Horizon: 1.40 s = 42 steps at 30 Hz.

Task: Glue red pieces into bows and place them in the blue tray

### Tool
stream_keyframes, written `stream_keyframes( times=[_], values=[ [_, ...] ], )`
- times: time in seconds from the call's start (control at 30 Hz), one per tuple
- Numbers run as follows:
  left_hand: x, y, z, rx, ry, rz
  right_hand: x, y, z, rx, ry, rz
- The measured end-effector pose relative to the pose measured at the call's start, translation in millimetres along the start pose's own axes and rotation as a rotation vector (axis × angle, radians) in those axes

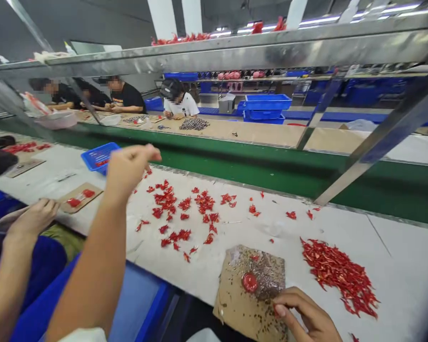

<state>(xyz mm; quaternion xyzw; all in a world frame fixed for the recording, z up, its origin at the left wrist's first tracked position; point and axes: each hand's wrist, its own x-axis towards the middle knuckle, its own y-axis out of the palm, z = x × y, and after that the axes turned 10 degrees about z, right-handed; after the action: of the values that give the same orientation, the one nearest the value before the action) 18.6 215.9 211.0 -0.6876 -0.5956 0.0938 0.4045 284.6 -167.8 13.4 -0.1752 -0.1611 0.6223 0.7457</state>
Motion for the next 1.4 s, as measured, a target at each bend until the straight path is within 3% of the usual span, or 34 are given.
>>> stream_keyframes(
  times=[0.13, 0.23, 0.37, 0.47, 0.53, 0.63, 0.73, 0.8, 0.87, 0.97, 1.1, 1.27, 1.4],
  values=[
    [-125, 51.3, 77, 0.052, -0.23, 0.218, 13, 8, 15, 0.021, 0.041, -0.017],
    [-183, 84.6, 115, 0.088, -0.215, 0.191, 18, 17, 31, 0.05, 0.039, -0.067],
    [-213, 98.3, 150, 0.157, -0.07, 0.154, 15, 28, 44, 0.038, -0.011, -0.093],
    [-216, 96.3, 170, 0.163, -0.045, 0.208, 6, 30, 47, 0.003, -0.057, -0.097],
    [-216, 96.7, 177, 0.098, -0.059, 0.185, 1, 29, 47, -0.007, -0.039, -0.097],
    [-216, 101.9, 168, -0.096, -0.227, 0.039, 3, 25, 46, 0.013, 0.049, -0.115],
    [-223, 108.8, 137, -0.614, -0.441, -0.15, 12, 21, 43, 0.038, 0.109, -0.154],
    [-232, 113.6, 110, -1.001, -0.51, -0.192, 18, 17, 41, 0.042, 0.113, -0.168],
    [-244, 119.3, 84, -1.22, -0.542, -0.152, 21, 13, 39, 0.043, 0.107, -0.142],
    [-263, 128.8, 53, -1.297, -0.622, -0.078, 25, 8, 34, 0.048, 0.107, -0.049],
    [-283, 138.0, 29, -1.334, -0.751, 0.043, 29, 11, 28, 0.043, 0.131, -0.018],
    [-295, 139.0, 19, -1.403, -0.771, 0.213, 35, 25, 20, 0.004, 0.108, -0.015],
    [-300, 141.0, 19, -1.377, -0.715, 0.186, 35, 32, 15, -0.053, 0.093, -0.048]
  ],
)
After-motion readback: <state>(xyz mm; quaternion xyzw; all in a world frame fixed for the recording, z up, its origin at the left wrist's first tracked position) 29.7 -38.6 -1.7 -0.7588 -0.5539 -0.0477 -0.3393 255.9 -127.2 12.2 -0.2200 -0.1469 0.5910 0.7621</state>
